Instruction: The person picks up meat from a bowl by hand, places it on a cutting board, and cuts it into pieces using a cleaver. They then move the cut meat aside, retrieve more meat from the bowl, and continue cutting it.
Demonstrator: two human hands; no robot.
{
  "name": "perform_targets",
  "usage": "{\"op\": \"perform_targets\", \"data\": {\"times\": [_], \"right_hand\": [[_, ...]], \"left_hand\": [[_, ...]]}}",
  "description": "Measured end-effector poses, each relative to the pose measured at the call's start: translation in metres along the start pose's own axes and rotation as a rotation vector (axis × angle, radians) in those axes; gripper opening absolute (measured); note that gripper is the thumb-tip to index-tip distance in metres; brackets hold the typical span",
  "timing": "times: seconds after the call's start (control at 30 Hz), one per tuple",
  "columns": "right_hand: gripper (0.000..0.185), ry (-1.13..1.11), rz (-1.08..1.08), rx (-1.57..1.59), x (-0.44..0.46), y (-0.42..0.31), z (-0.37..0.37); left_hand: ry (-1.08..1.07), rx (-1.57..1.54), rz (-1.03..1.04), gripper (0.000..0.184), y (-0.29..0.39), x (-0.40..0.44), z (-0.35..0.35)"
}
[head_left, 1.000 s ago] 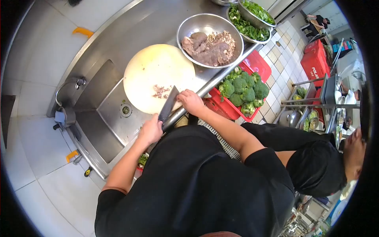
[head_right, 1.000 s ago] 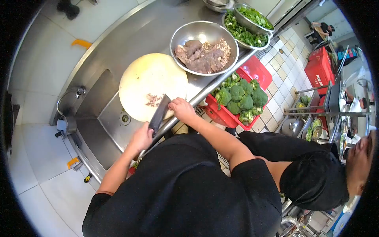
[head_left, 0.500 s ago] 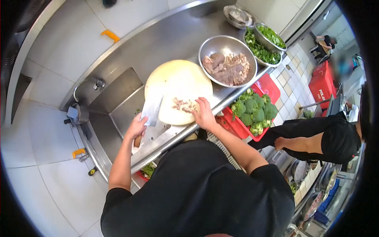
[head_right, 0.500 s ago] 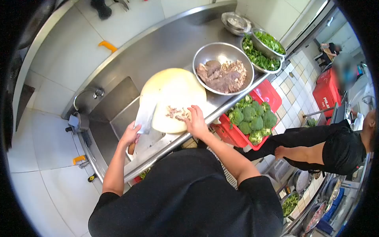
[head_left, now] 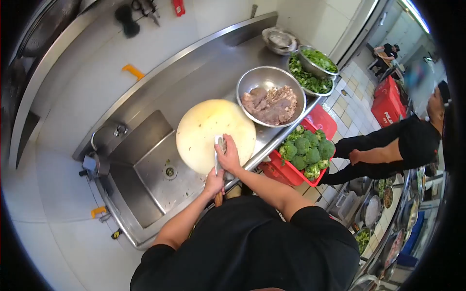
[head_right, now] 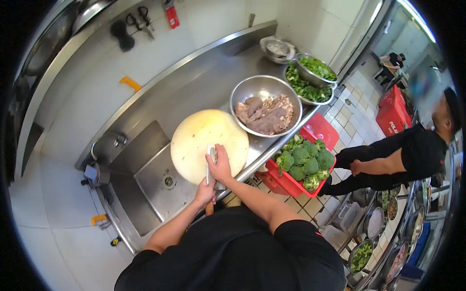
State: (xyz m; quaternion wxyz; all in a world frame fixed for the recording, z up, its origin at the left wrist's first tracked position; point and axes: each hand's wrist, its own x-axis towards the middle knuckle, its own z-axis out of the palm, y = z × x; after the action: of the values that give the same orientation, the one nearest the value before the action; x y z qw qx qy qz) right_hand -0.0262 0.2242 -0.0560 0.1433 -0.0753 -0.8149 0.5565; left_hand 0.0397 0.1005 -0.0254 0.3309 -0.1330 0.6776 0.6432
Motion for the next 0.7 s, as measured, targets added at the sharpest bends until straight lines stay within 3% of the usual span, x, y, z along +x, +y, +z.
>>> {"op": "perform_targets", "data": {"times": [0.17,0.27,0.4,0.53,0.7], "right_hand": [[0.05,0.231,-0.117,-0.014,0.021,-0.005,-0.023],[0.049,0.29,-0.184,0.042,0.059,-0.045,-0.067],[0.025,0.561,-0.321,-0.094,0.14,-0.063,-0.123],[0.018,0.733,-0.226,0.001,0.227,-0.054,-0.18],[0.026,0.567,-0.101,-0.308,0.3,0.017,-0.252]], "left_hand": [[-0.088,0.075,0.078,0.024,0.046,-0.007,0.018],[-0.119,0.179,0.204,0.031,0.092,0.003,0.04],[-0.172,0.316,0.463,0.034,0.17,0.027,0.081],[-0.073,0.532,0.532,0.025,0.241,0.031,0.111],[0.059,0.518,0.56,0.023,0.27,0.019,0.101]]}}
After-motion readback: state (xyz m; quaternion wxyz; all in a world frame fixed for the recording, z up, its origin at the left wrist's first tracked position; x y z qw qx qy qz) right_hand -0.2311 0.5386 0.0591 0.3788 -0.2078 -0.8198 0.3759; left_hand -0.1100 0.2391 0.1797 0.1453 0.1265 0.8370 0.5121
